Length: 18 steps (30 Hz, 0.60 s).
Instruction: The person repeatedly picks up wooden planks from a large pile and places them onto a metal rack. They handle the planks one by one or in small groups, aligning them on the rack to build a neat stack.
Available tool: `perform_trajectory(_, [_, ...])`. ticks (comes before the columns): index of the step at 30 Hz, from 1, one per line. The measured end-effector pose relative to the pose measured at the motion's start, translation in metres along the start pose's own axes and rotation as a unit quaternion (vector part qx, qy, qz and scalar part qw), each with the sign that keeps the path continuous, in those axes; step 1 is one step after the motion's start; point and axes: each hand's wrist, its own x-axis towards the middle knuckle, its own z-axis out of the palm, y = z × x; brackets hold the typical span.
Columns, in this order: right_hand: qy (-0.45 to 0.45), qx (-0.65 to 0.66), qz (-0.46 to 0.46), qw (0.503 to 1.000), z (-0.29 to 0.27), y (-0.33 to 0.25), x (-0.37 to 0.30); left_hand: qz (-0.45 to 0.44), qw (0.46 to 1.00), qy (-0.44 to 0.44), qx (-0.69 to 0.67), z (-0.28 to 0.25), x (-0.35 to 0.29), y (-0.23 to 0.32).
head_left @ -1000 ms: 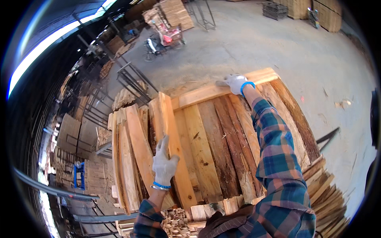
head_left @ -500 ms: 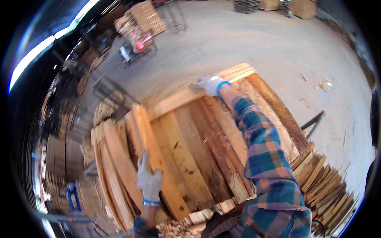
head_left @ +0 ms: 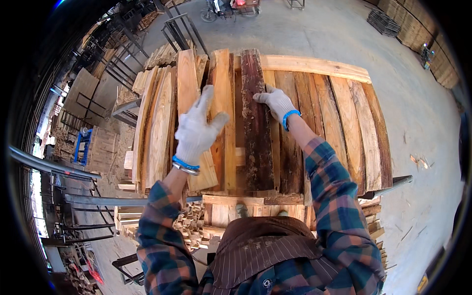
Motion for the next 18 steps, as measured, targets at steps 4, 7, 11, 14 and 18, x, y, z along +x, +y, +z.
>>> perform_trajectory(4, [0.027, -0.171, 0.028, 0.985, 0.001, -0.007, 0.008, 0.081, 0.947, -0.122, 0.285, 0.001, -0.024, -0.027])
perform_trajectory(7, [-0.008, -0.088, 0.017, 0.996, -0.008, -0.029, -0.011, 0.097, 0.958, -0.05, 0.266, -0.003, -0.024, -0.042])
perform_trajectory(11, [0.034, -0.206, 0.015, 0.978, -0.012, -0.098, -0.063, 0.107, 0.955, -0.115, 0.251, -0.009, -0.024, -0.046])
perform_trajectory(14, [0.012, -0.087, 0.005, 0.996, -0.026, -0.091, -0.06, 0.099, 0.966, -0.075, 0.227, -0.011, -0.019, -0.044])
perform_trajectory(18, [-0.008, 0.077, 0.013, 0.997, 0.035, -0.092, -0.044, -0.099, 0.985, 0.024, -0.138, -0.019, -0.007, -0.072])
